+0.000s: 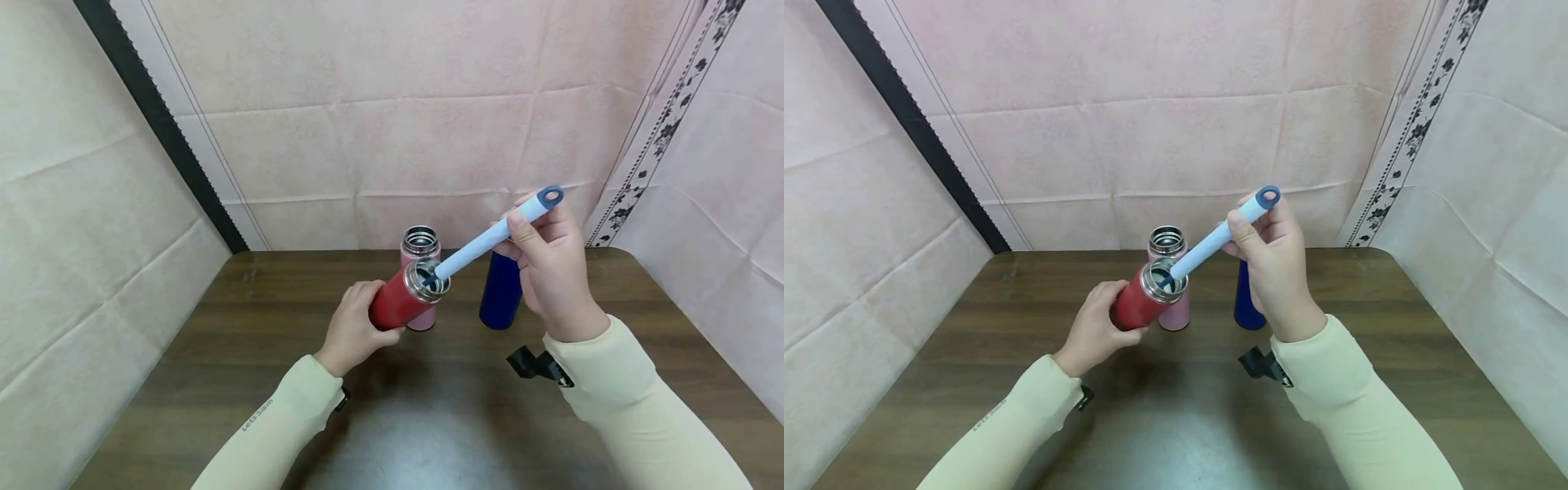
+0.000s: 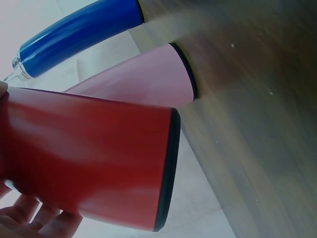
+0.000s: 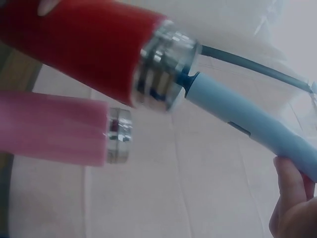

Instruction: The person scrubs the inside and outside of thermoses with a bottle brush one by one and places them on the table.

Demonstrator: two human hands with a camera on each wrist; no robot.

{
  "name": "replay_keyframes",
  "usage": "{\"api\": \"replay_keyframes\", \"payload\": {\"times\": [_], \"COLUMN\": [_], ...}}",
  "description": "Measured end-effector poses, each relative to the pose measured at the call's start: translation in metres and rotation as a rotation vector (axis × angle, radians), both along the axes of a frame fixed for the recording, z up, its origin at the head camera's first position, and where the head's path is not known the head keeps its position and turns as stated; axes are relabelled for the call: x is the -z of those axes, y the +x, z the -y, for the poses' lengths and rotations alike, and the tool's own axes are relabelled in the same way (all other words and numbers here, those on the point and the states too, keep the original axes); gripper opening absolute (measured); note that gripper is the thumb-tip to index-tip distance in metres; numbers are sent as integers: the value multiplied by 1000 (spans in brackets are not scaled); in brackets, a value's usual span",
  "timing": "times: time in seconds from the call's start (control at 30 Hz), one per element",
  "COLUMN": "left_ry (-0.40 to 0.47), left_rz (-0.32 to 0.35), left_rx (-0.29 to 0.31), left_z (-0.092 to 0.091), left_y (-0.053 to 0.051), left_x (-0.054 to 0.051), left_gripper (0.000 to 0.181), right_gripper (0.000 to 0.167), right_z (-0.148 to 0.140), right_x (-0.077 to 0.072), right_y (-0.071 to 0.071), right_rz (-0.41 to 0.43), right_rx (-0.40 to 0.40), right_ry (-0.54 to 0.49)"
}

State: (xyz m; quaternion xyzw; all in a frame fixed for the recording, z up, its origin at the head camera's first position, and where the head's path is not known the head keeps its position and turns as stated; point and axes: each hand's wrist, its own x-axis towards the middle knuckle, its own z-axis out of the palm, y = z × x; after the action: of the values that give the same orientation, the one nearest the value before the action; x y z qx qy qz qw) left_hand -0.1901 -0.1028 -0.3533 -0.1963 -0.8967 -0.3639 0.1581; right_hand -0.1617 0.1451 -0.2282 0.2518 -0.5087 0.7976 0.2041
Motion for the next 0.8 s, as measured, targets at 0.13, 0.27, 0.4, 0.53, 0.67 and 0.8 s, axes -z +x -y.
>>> {"api": "replay_keyframes", "payload": {"times": [0.13,0.27,0.4,0.53,0.67,0.8], "left_ry": [-5,-9,-16,-20,-27,-31], "left_rz": [-1,4,-6,-21,-31,-32], "left_rx": [14,12,16,29,29,24], "left_z": [-4,-5,-6,-8,-10,-11], "left_y": [1,2,3,3,2,2], "left_x": [-1,-1,-1,-2,0,1], "left_gripper": [72,72,71,71,72,72], "right_gripper": [17,17,14,11,9,12], "right_z": [6,12,19,24,27,26], "right_x": [7,13,21,28,33,35], "right_y": [-2,-4,-5,-7,-9,-9], "right_rz": [31,62,85,108,130,137], "right_rx": [29,52,69,78,90,97], "right_ry": [65,102,170,238,276,270]}}
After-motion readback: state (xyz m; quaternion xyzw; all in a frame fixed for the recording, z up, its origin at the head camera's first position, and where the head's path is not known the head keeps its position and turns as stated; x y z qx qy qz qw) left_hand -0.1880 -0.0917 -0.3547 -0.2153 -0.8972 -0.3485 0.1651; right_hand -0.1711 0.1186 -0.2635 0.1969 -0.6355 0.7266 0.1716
